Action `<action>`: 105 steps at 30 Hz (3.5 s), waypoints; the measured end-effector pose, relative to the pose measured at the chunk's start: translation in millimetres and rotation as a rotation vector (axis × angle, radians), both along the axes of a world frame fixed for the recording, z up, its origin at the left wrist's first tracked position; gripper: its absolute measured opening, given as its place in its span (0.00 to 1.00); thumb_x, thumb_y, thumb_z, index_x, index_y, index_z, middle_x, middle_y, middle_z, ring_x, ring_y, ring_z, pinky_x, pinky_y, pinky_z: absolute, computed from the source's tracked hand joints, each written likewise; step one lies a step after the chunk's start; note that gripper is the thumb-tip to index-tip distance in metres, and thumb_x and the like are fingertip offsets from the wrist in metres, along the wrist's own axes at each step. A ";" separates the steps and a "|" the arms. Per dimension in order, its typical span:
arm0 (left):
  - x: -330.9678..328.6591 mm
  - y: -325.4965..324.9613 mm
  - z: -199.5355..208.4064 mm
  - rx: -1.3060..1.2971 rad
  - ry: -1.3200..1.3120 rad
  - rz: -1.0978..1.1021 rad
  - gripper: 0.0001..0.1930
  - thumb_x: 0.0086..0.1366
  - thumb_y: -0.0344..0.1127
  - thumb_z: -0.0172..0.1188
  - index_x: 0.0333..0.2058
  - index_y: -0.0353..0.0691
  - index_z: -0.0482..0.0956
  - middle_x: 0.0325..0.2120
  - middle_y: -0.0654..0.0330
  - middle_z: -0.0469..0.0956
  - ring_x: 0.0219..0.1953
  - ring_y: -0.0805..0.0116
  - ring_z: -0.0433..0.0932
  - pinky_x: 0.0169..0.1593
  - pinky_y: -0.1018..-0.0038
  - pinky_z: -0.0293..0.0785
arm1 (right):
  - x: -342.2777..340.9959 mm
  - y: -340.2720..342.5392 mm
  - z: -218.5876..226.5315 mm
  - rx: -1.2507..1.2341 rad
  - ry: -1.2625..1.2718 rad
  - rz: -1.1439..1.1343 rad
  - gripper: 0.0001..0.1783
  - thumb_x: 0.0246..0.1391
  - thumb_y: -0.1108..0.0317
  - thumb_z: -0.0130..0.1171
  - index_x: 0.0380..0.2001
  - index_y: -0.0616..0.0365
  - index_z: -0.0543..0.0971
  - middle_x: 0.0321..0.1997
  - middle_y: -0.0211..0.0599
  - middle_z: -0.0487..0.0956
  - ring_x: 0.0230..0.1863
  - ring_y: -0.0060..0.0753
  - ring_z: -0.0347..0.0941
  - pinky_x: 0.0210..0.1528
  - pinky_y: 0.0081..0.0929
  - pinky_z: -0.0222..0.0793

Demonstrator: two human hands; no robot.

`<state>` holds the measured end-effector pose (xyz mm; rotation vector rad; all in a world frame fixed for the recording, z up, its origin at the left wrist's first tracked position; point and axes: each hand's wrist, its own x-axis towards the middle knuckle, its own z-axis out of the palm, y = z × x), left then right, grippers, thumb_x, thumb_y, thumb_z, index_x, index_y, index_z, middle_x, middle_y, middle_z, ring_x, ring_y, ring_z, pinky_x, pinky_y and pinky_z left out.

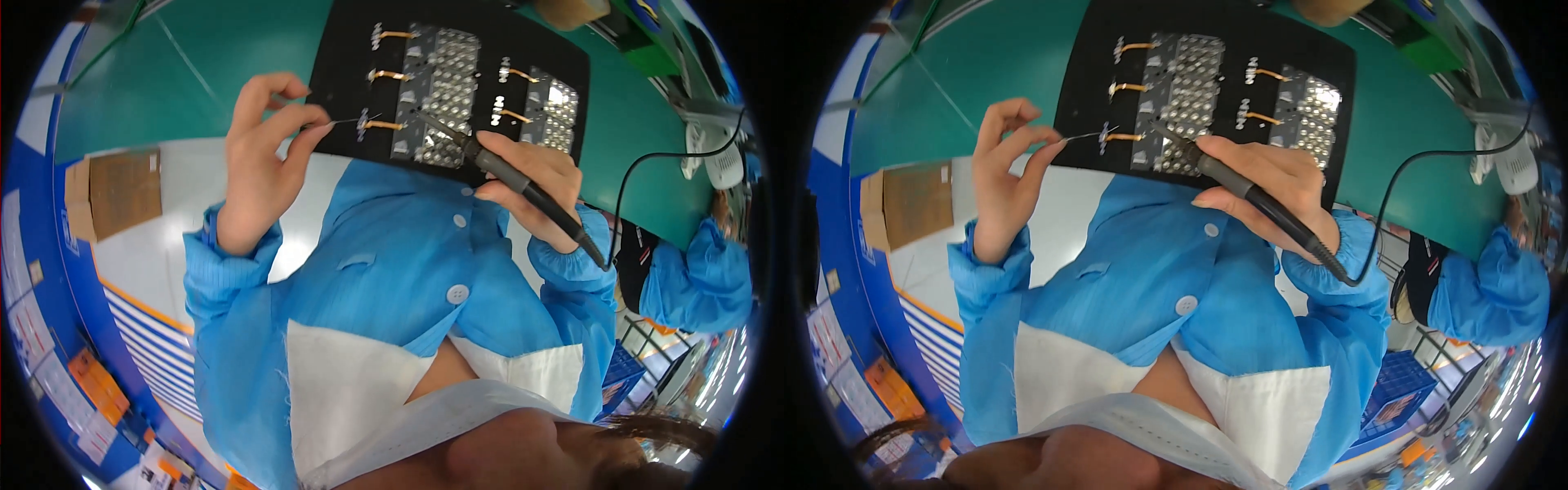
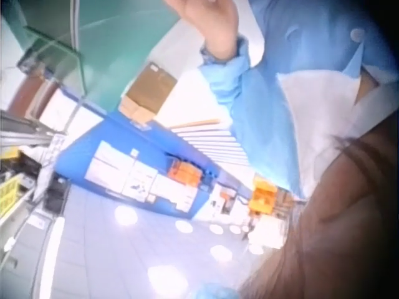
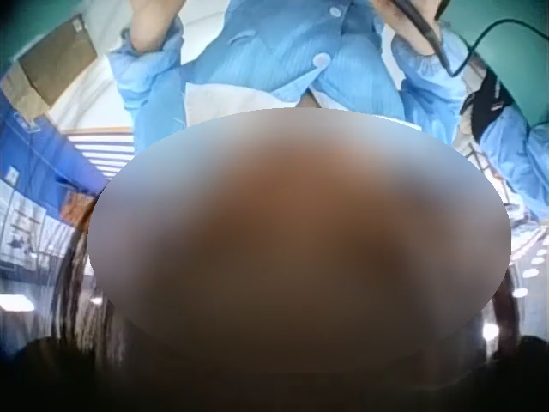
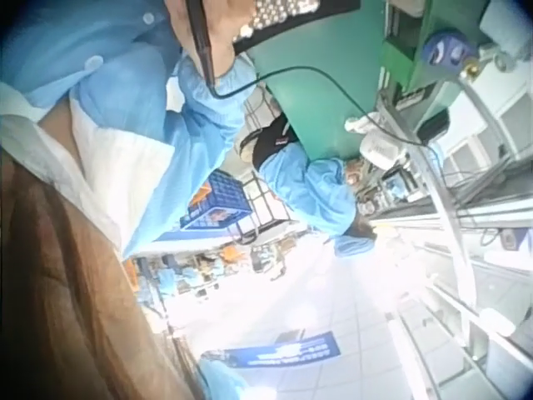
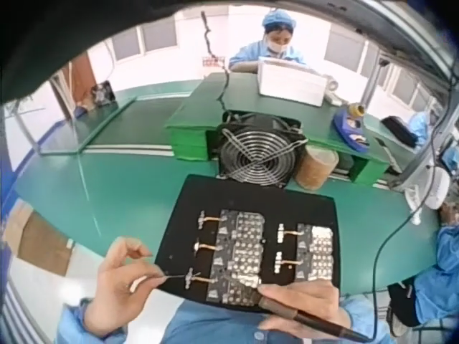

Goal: The person solders electrical components onto circuit boards at a workstation using a soldering iron and solder wire, with a fume extractor in operation.

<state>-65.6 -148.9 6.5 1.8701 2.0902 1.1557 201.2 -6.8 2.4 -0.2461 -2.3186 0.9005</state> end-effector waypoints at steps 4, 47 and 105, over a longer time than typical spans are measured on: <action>4.9 -1.1 -4.2 0.034 -0.001 -0.071 0.07 0.49 0.20 0.65 0.28 0.36 0.79 0.40 0.56 0.70 0.41 0.59 0.73 0.42 0.70 0.71 | -7.9 -3.6 -3.6 0.028 0.018 0.015 0.23 0.43 0.66 0.72 0.42 0.67 0.79 0.21 0.42 0.79 0.20 0.33 0.78 0.19 0.21 0.70; 21.3 31.8 -42.1 -0.130 -0.252 -0.177 0.08 0.51 0.23 0.66 0.31 0.34 0.78 0.32 0.58 0.68 0.28 0.63 0.71 0.31 0.70 0.69 | -14.9 0.3 -11.8 0.061 -0.026 0.041 0.15 0.42 0.73 0.66 0.36 0.67 0.81 0.20 0.40 0.79 0.18 0.32 0.77 0.17 0.20 0.68; 19.7 35.1 -43.0 -0.165 -0.224 -0.185 0.07 0.53 0.23 0.65 0.33 0.33 0.78 0.32 0.60 0.67 0.28 0.70 0.70 0.30 0.75 0.69 | 1.7 8.6 5.6 0.038 -0.035 -0.023 0.16 0.43 0.71 0.67 0.36 0.67 0.81 0.21 0.41 0.80 0.20 0.34 0.78 0.21 0.21 0.70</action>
